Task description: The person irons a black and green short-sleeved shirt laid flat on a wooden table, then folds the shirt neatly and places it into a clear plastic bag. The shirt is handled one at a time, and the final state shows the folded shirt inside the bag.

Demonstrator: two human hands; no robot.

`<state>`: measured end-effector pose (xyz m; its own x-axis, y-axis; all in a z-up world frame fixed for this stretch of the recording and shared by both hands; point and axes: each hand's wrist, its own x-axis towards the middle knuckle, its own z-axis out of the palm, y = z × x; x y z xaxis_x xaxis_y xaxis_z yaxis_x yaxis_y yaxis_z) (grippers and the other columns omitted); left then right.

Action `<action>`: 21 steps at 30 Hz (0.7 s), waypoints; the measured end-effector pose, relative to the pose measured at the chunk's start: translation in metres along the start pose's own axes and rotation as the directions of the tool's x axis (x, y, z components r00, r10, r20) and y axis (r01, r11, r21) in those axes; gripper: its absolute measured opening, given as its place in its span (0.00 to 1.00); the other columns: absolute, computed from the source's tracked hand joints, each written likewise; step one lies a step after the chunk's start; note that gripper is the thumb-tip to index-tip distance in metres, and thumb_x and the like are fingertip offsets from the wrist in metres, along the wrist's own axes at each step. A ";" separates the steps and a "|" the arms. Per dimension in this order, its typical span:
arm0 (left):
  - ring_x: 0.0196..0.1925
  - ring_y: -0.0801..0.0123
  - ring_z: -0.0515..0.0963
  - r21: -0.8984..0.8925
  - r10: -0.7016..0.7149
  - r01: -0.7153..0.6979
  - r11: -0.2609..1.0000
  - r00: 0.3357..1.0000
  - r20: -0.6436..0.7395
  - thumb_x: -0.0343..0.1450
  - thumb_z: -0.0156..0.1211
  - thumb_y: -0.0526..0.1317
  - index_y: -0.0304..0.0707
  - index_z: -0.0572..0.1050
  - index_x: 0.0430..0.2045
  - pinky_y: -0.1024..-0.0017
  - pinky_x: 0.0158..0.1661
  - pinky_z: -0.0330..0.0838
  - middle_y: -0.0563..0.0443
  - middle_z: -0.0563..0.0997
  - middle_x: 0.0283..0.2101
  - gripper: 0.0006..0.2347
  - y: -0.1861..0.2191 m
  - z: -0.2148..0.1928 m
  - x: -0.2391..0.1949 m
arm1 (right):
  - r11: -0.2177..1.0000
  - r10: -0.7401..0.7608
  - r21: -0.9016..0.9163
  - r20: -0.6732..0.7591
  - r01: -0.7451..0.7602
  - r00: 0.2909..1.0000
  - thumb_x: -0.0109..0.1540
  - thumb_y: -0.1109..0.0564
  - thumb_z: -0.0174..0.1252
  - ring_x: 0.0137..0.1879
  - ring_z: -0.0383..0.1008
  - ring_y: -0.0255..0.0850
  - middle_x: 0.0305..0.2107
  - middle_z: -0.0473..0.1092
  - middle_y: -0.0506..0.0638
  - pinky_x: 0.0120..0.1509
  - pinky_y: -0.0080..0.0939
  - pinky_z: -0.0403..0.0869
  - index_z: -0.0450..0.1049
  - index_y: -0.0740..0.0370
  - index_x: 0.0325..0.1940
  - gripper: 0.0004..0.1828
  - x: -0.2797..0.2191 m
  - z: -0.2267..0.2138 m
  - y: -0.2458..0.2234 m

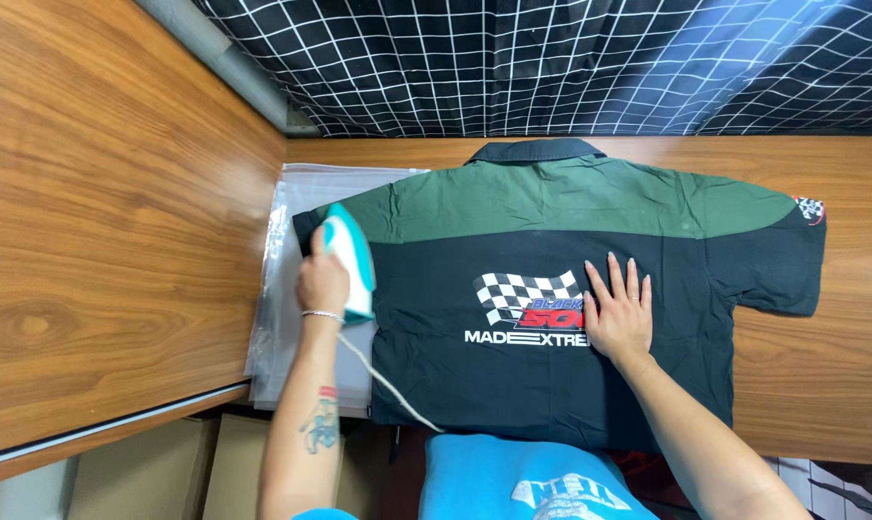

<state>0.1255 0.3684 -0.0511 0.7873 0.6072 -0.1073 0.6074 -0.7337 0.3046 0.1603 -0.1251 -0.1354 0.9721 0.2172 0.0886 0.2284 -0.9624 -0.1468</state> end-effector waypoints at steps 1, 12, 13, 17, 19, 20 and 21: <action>0.42 0.34 0.83 -0.001 0.004 -0.004 1.000 1.000 0.001 0.76 0.44 0.39 0.59 0.59 0.68 0.43 0.42 0.77 0.33 0.80 0.38 0.22 -0.004 -0.008 0.002 | 1.000 0.004 -0.001 -0.002 -0.004 1.000 0.69 0.39 0.39 0.84 0.42 0.51 0.79 0.48 0.42 0.85 0.62 0.41 0.55 0.28 0.77 0.29 0.001 0.001 0.002; 0.49 0.30 0.80 -0.312 0.036 -0.017 0.950 0.998 0.056 0.75 0.44 0.38 0.55 0.62 0.67 0.44 0.48 0.74 0.24 0.80 0.45 0.22 0.101 -0.073 -0.042 | 1.000 0.009 -0.012 -0.004 -0.009 1.000 0.69 0.39 0.39 0.85 0.40 0.48 0.79 0.48 0.41 0.85 0.60 0.39 0.54 0.26 0.77 0.29 0.000 0.008 0.004; 0.49 0.30 0.80 -0.312 0.039 -0.019 0.950 0.998 0.057 0.75 0.44 0.38 0.55 0.62 0.67 0.44 0.48 0.74 0.24 0.80 0.45 0.22 0.121 -0.070 -0.049 | 1.000 0.012 -0.013 -0.005 -0.012 1.000 0.69 0.39 0.39 0.85 0.40 0.48 0.79 0.48 0.41 0.85 0.60 0.39 0.54 0.26 0.77 0.29 -0.001 0.009 0.004; 0.44 0.29 0.81 -0.333 0.350 -0.296 0.895 0.930 0.115 0.72 0.45 0.34 0.46 0.62 0.65 0.40 0.43 0.76 0.22 0.80 0.39 0.23 0.196 -0.026 -0.067 | 1.000 -0.020 -0.001 -0.046 0.020 0.999 0.68 0.39 0.40 0.84 0.41 0.50 0.78 0.48 0.43 0.85 0.61 0.40 0.54 0.28 0.78 0.30 -0.001 0.009 0.005; 0.44 0.31 0.82 -0.355 0.438 -0.374 0.857 0.891 0.118 0.72 0.44 0.34 0.45 0.62 0.65 0.40 0.42 0.77 0.24 0.79 0.39 0.22 0.229 0.006 -0.076 | 1.000 -0.027 -0.008 -0.055 0.026 0.998 0.68 0.39 0.40 0.84 0.42 0.51 0.78 0.49 0.44 0.84 0.61 0.41 0.55 0.29 0.78 0.31 -0.001 0.007 0.004; 0.44 0.33 0.82 -0.322 0.464 -0.390 0.863 0.864 0.198 0.73 0.44 0.36 0.50 0.61 0.66 0.41 0.44 0.78 0.29 0.79 0.42 0.22 0.246 0.019 -0.083 | 0.999 -0.031 -0.014 -0.066 0.030 0.997 0.68 0.40 0.41 0.84 0.42 0.51 0.78 0.50 0.44 0.84 0.60 0.41 0.55 0.29 0.78 0.31 -0.001 0.006 0.003; 0.45 0.36 0.83 -0.291 0.484 -0.408 0.866 0.830 0.277 0.73 0.44 0.39 0.56 0.59 0.67 0.43 0.46 0.78 0.34 0.79 0.45 0.23 0.264 0.032 -0.089 | 0.999 -0.035 -0.020 -0.077 0.033 0.996 0.69 0.40 0.41 0.84 0.42 0.50 0.77 0.50 0.44 0.84 0.60 0.41 0.56 0.30 0.77 0.30 -0.001 0.005 0.003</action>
<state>0.2189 0.1108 0.0085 0.9770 0.0646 -0.2033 0.1738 -0.7940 0.5825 0.1603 -0.1273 -0.1403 0.9566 0.2372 0.1690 0.2594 -0.9577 -0.1244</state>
